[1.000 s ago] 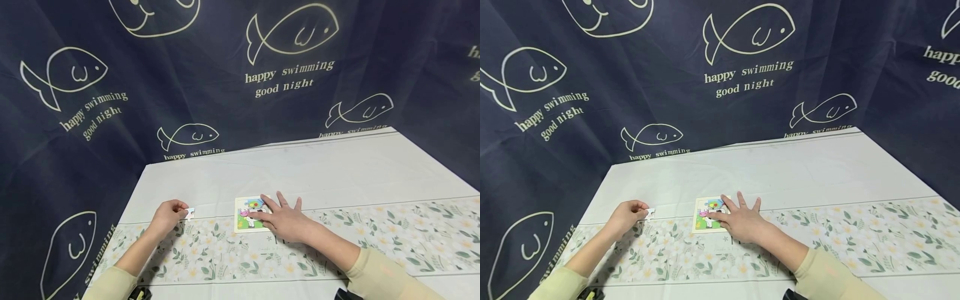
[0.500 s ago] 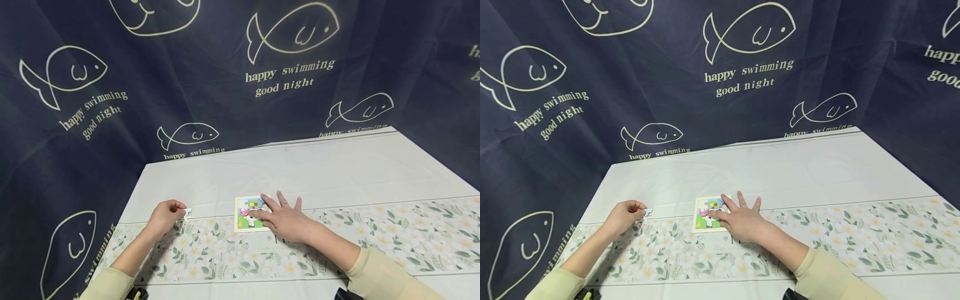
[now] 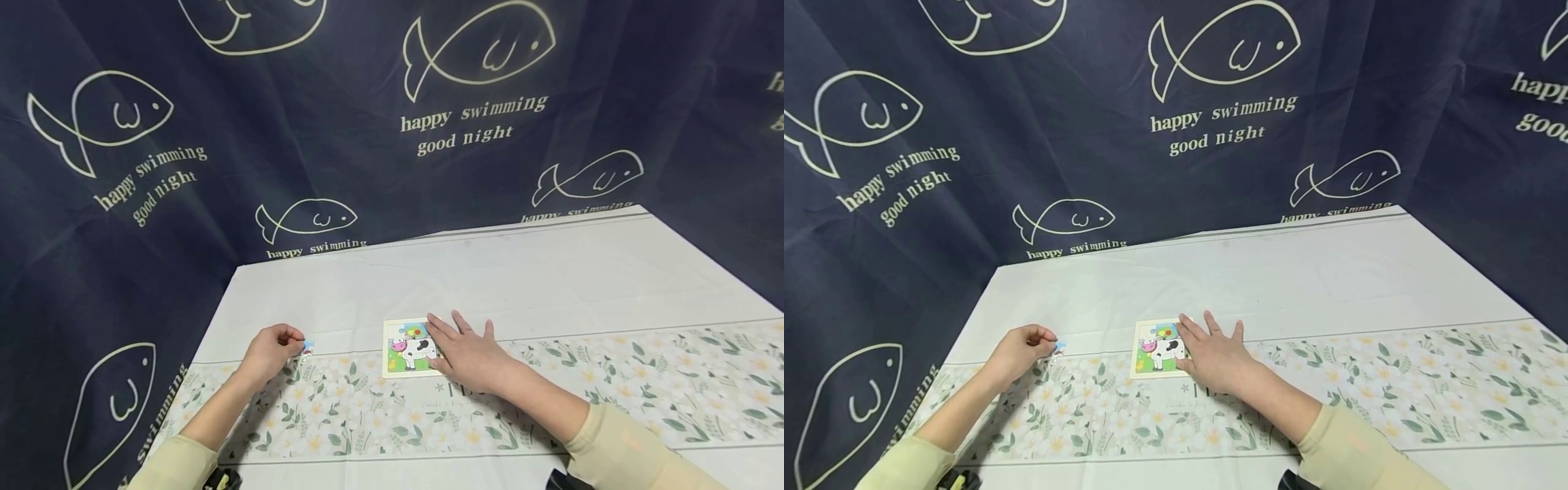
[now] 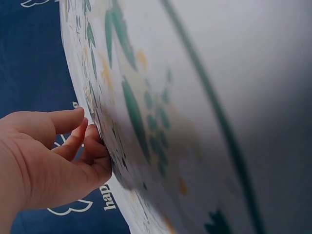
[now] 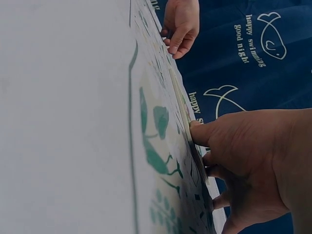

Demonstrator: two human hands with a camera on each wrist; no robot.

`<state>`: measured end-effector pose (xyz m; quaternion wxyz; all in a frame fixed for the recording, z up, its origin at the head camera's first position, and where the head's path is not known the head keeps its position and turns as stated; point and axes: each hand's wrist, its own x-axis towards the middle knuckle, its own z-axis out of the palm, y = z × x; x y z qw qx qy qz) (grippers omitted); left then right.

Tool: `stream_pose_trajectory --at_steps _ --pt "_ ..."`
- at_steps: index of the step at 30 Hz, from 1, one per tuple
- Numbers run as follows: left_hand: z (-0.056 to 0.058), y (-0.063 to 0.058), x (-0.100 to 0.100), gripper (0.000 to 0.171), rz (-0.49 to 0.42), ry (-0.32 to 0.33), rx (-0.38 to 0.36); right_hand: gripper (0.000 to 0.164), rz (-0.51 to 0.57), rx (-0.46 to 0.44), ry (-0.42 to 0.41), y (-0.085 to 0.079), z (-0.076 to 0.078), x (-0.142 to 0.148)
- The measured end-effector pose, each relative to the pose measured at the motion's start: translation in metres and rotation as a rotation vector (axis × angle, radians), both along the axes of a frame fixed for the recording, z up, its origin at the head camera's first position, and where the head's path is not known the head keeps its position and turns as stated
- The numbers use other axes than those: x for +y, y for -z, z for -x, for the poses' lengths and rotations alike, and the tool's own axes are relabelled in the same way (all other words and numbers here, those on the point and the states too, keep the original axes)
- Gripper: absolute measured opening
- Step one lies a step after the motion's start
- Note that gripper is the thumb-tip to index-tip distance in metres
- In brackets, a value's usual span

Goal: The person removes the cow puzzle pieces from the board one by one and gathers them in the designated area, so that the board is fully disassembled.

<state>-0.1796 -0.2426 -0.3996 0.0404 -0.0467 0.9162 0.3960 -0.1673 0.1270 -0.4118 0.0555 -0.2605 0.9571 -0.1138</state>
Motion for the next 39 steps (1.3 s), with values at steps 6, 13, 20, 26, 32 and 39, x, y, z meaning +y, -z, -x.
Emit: stream_pose_trajectory --at_steps 6,13,20,26,32,39 --pt "0.002 0.000 0.003 0.007 0.028 0.002 0.014 0.066 0.006 -0.005 -0.002 -0.001 0.000 0.001" --pt "0.008 -0.001 0.019 0.006 0.011 0.039 0.035 0.066 0.007 -0.006 -0.006 -0.002 0.000 0.001" --pt "0.016 -0.001 0.048 0.004 -0.031 0.080 0.049 0.066 0.006 0.001 -0.009 -0.002 0.001 0.001" --pt "0.018 -0.002 0.075 0.005 -0.072 0.103 0.043 0.066 0.002 0.003 -0.007 -0.001 0.000 0.000" --pt "0.021 -0.003 0.098 0.006 -0.065 0.165 0.054 0.066 -0.002 0.007 -0.007 -0.001 0.000 0.000" --pt "0.022 -0.003 0.116 0.006 -0.081 0.220 0.059 0.067 -0.009 -0.002 0.000 -0.001 0.000 0.000"
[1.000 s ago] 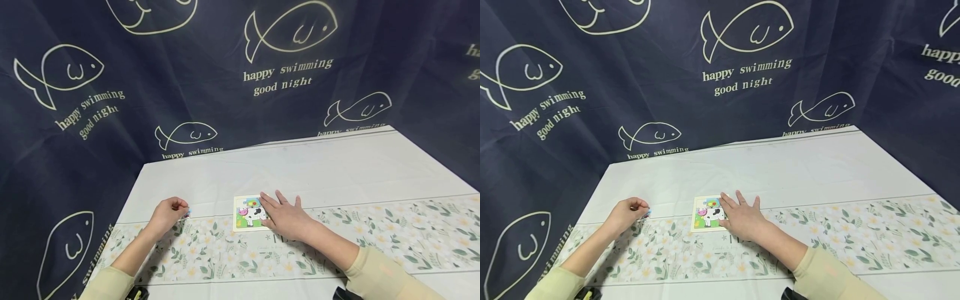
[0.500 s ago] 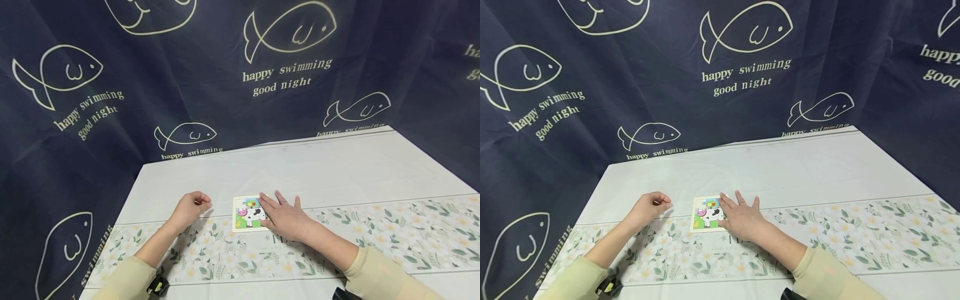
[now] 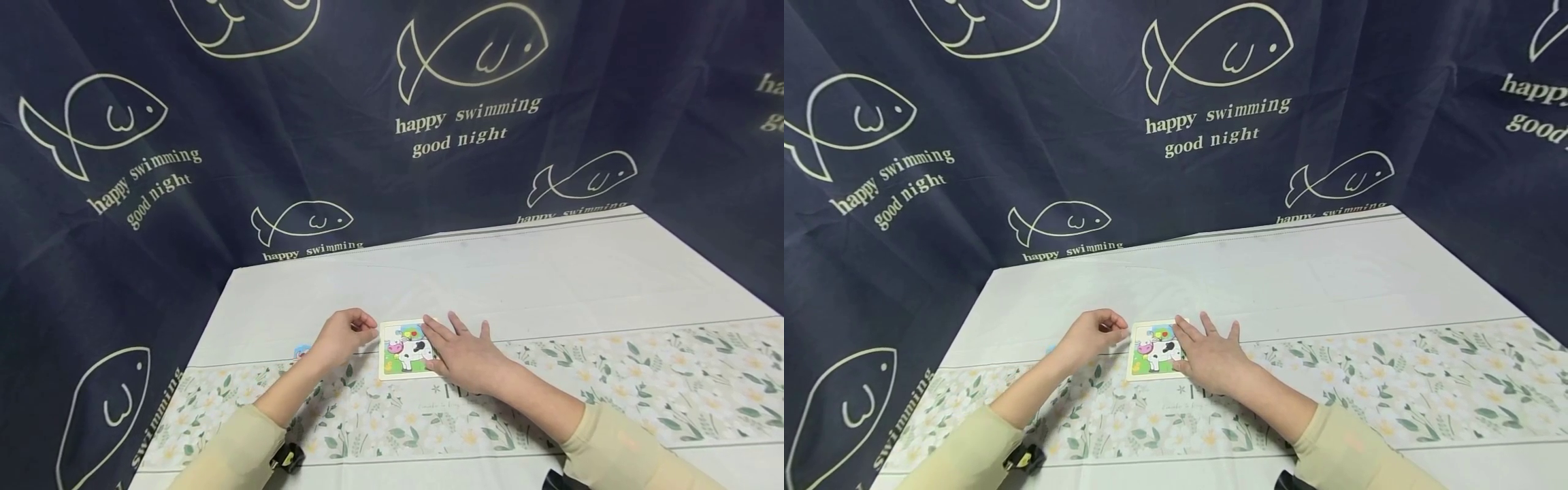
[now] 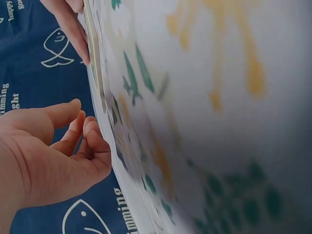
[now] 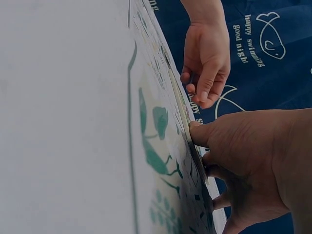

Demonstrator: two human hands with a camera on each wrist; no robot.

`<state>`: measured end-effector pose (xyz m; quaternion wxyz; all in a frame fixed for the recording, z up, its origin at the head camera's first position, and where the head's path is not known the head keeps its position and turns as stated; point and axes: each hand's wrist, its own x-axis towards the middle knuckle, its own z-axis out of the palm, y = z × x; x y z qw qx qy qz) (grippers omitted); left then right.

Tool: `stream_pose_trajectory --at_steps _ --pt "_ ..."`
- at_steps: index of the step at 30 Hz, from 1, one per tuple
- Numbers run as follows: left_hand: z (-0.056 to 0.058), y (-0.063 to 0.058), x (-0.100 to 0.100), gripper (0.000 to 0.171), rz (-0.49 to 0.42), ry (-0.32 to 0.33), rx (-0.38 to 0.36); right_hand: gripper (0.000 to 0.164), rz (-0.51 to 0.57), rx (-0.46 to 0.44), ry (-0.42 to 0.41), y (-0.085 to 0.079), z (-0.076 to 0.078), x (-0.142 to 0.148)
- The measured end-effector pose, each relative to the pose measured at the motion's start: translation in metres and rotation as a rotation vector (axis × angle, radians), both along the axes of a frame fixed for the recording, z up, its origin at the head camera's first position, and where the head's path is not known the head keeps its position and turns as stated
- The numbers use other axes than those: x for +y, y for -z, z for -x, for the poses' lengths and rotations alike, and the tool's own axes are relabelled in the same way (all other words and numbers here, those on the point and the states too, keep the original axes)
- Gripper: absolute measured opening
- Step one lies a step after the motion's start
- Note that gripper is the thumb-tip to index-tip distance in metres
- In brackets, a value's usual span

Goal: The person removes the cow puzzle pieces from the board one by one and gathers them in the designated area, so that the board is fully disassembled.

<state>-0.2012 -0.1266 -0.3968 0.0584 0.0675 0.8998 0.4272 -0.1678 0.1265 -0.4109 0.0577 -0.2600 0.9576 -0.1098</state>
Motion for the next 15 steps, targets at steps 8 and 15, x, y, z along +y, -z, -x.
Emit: stream_pose_trajectory --at_steps 8,15 --pt "0.005 0.001 0.014 0.004 -0.004 0.018 -0.021 0.067 -0.011 -0.005 0.004 -0.001 0.001 0.000" --pt "0.008 0.001 0.024 0.005 0.020 0.007 -0.034 0.067 -0.022 -0.001 0.006 0.000 0.001 -0.001"
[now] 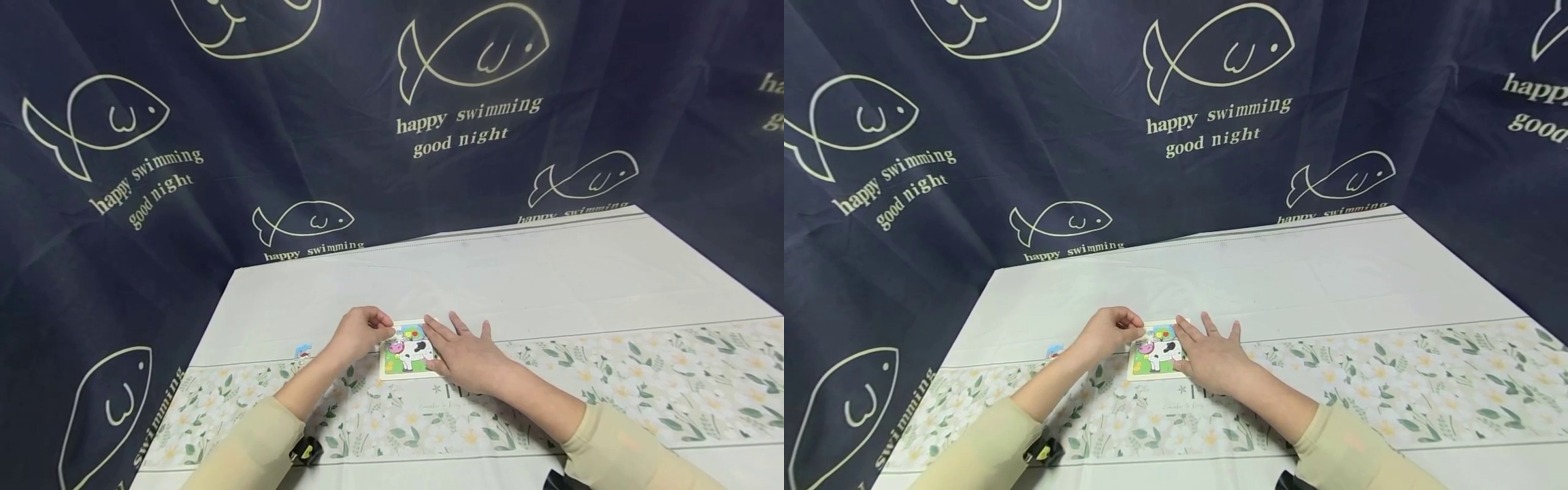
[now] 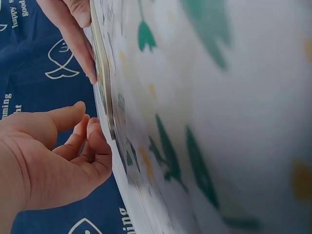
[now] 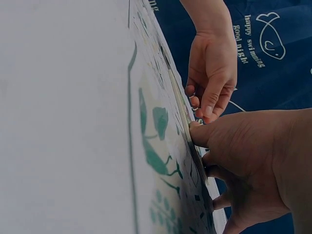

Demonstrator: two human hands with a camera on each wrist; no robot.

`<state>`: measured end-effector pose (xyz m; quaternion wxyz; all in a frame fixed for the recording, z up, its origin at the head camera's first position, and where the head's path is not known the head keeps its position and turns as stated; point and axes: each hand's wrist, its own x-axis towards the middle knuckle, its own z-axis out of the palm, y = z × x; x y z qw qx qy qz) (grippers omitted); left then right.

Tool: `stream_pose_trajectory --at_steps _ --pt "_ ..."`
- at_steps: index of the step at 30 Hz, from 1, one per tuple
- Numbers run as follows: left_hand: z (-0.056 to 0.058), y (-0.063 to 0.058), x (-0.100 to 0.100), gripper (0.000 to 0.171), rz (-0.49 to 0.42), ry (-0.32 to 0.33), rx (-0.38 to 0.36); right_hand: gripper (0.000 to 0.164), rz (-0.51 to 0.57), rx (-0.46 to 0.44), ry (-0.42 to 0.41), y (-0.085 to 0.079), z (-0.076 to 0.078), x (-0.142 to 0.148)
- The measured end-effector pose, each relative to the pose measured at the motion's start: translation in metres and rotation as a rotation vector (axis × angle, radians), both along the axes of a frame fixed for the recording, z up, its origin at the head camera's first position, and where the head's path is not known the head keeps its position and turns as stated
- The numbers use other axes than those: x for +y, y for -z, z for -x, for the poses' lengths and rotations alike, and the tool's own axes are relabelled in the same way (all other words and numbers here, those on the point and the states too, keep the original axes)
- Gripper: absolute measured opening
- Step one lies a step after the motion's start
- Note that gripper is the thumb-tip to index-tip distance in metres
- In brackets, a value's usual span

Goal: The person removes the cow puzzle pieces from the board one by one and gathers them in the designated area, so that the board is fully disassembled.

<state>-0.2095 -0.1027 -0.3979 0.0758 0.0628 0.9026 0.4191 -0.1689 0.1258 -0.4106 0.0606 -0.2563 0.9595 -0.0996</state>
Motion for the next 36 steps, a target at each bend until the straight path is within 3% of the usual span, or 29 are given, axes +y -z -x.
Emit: stream_pose_trajectory --at_steps 18,28,36 --pt "0.005 0.002 0.018 0.012 0.068 -0.023 -0.036 0.067 -0.004 0.003 -0.003 0.001 0.001 0.001" --pt "0.003 0.002 0.024 0.013 0.099 -0.049 -0.015 0.072 0.006 0.012 0.004 0.002 0.001 0.003" --pt "0.003 0.003 0.025 0.014 0.125 -0.026 0.004 0.072 -0.001 0.017 0.001 0.002 0.001 0.003"
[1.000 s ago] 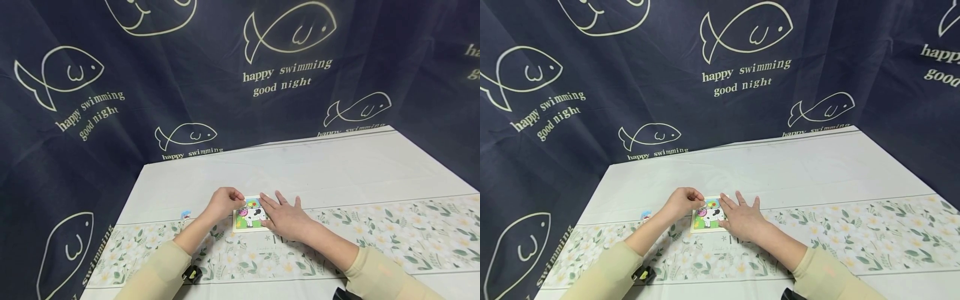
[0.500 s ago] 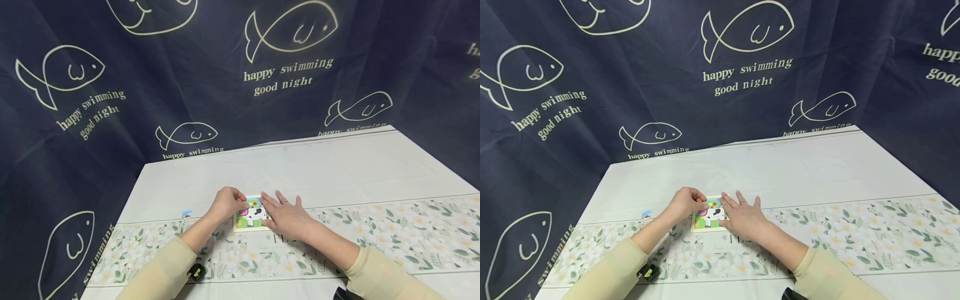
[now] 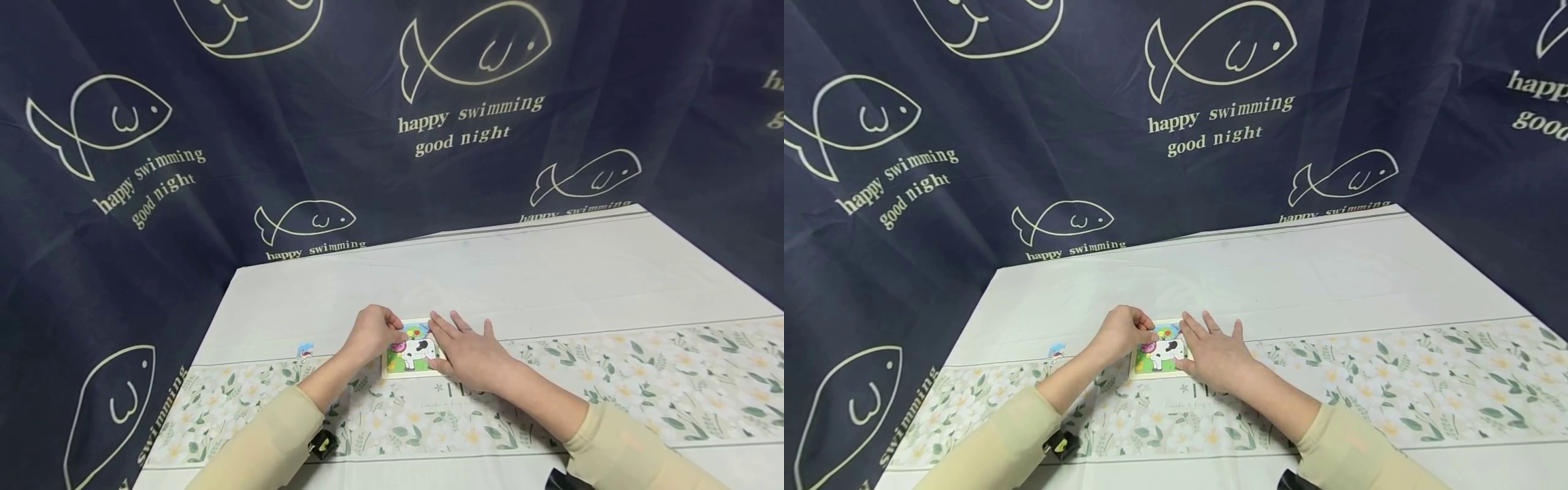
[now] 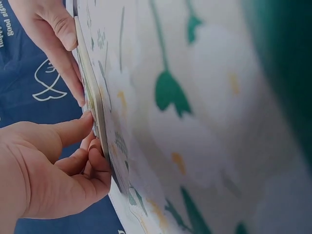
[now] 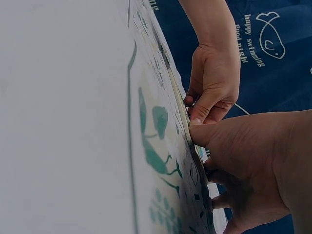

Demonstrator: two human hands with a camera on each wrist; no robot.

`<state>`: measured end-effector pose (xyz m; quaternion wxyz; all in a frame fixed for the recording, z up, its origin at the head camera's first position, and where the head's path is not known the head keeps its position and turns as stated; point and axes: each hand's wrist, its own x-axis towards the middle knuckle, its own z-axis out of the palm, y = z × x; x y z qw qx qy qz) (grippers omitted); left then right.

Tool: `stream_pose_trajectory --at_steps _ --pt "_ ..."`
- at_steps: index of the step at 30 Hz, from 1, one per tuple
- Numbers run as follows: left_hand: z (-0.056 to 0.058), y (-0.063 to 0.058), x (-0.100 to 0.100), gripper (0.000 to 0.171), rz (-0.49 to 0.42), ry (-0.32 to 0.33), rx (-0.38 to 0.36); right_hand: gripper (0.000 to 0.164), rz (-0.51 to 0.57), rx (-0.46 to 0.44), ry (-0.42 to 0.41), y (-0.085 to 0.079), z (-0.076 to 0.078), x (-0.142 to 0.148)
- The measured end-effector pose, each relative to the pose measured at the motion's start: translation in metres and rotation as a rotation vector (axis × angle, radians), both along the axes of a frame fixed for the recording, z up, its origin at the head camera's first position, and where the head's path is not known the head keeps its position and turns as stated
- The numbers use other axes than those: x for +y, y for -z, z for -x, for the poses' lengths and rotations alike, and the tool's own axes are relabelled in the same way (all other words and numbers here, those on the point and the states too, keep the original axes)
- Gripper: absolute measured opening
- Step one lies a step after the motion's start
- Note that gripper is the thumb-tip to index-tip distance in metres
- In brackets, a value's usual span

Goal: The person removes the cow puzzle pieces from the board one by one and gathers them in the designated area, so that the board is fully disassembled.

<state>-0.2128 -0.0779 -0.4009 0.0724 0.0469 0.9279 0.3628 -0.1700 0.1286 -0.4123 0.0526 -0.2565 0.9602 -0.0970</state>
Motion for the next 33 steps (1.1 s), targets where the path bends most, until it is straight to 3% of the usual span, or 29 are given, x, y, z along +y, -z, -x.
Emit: stream_pose_trajectory --at_steps 14,20,27,33 --pt "-0.0012 -0.0017 0.0003 0.024 -0.024 0.015 0.078 0.071 -0.006 -0.006 -0.002 -0.0025 -0.0005 -0.0004" --pt "-0.0022 -0.0001 -0.0005 0.020 -0.040 0.026 0.095 0.072 -0.004 -0.013 0.001 -0.0015 -0.0006 0.0001" --pt "-0.0025 0.0001 -0.0029 0.010 -0.048 0.001 0.057 0.072 -0.001 -0.014 0.004 -0.0010 -0.0001 0.0002" --pt "-0.0016 -0.0002 -0.0042 0.012 -0.086 -0.020 0.030 0.072 -0.010 -0.016 0.009 -0.0015 0.0004 -0.0003"
